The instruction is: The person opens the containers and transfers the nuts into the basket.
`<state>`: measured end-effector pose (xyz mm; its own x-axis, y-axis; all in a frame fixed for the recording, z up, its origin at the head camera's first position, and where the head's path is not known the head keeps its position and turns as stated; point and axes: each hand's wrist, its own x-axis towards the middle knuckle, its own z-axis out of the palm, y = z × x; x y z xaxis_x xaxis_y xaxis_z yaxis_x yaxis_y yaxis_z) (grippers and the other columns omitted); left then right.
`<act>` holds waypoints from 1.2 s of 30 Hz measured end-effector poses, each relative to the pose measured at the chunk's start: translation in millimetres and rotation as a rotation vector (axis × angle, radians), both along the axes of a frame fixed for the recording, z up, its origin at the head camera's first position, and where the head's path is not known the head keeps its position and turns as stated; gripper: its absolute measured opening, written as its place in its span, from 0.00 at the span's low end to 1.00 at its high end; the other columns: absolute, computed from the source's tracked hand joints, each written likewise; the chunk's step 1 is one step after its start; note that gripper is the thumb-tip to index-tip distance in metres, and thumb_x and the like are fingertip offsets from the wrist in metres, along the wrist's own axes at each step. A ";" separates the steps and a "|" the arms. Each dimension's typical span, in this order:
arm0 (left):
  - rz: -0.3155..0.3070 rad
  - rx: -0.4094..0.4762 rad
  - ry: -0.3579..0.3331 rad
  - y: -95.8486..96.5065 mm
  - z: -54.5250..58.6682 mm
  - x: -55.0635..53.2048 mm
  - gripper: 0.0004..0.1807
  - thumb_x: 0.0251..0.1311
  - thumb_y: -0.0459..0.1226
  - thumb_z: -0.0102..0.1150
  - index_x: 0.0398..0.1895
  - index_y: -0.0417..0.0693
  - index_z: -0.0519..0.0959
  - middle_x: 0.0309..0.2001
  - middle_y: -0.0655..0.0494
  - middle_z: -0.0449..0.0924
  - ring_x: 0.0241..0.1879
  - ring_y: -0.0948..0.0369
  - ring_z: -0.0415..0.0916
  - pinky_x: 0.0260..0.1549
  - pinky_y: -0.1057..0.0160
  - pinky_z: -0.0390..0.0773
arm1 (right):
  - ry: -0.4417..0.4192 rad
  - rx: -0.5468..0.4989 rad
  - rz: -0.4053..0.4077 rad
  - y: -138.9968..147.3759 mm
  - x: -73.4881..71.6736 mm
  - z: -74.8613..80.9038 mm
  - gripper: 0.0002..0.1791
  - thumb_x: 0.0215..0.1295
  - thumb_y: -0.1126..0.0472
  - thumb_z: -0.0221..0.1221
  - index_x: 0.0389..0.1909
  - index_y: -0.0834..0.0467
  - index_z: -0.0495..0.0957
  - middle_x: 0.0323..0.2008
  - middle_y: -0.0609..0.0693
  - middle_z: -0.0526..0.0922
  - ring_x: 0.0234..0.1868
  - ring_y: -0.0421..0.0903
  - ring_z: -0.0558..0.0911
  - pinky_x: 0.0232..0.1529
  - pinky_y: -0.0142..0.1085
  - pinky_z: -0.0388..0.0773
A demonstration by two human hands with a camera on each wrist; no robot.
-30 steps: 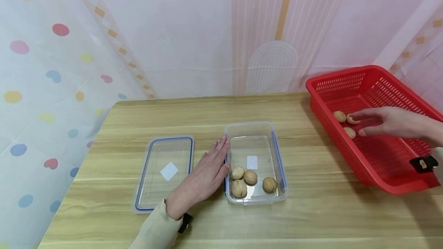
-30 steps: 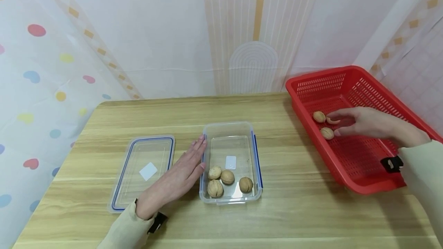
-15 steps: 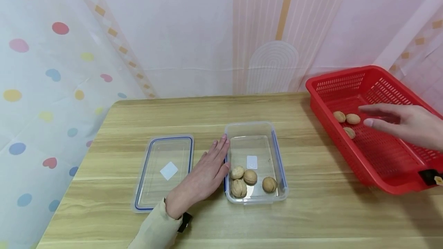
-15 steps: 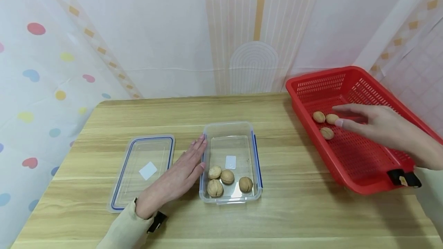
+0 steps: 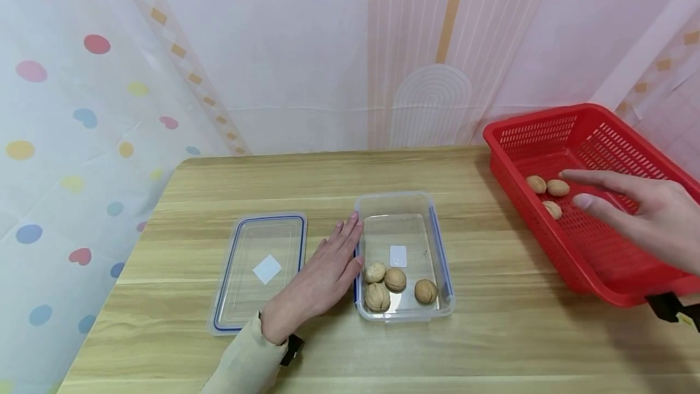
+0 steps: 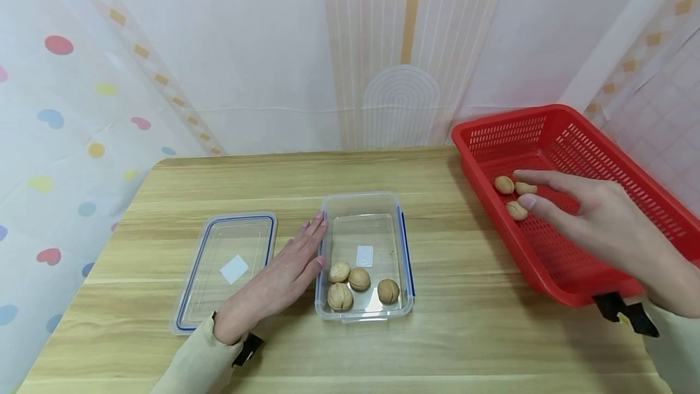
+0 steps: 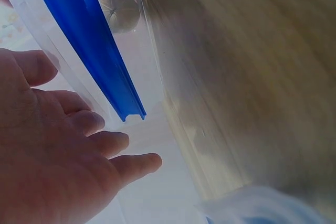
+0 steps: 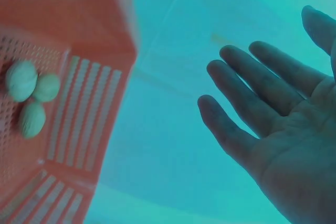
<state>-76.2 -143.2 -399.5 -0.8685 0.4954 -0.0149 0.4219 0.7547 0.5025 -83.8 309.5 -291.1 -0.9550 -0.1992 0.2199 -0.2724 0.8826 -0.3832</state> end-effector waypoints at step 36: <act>-0.024 0.021 -0.036 -5.5 2.4 -1.8 0.33 0.84 0.46 0.36 0.84 0.44 0.45 0.83 0.53 0.35 0.82 0.44 0.38 0.75 0.36 0.48 | 0.376 -0.157 0.599 -134.4 10.5 -66.3 0.35 0.80 0.37 0.47 0.63 0.62 0.79 0.60 0.55 0.84 0.60 0.56 0.82 0.68 0.41 0.73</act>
<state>-78.0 -148.7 -397.1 -0.8555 0.5165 -0.0353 0.4210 0.7337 0.5333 -73.3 175.1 -357.5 -0.5458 -0.6035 0.5813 -0.8302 0.4831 -0.2781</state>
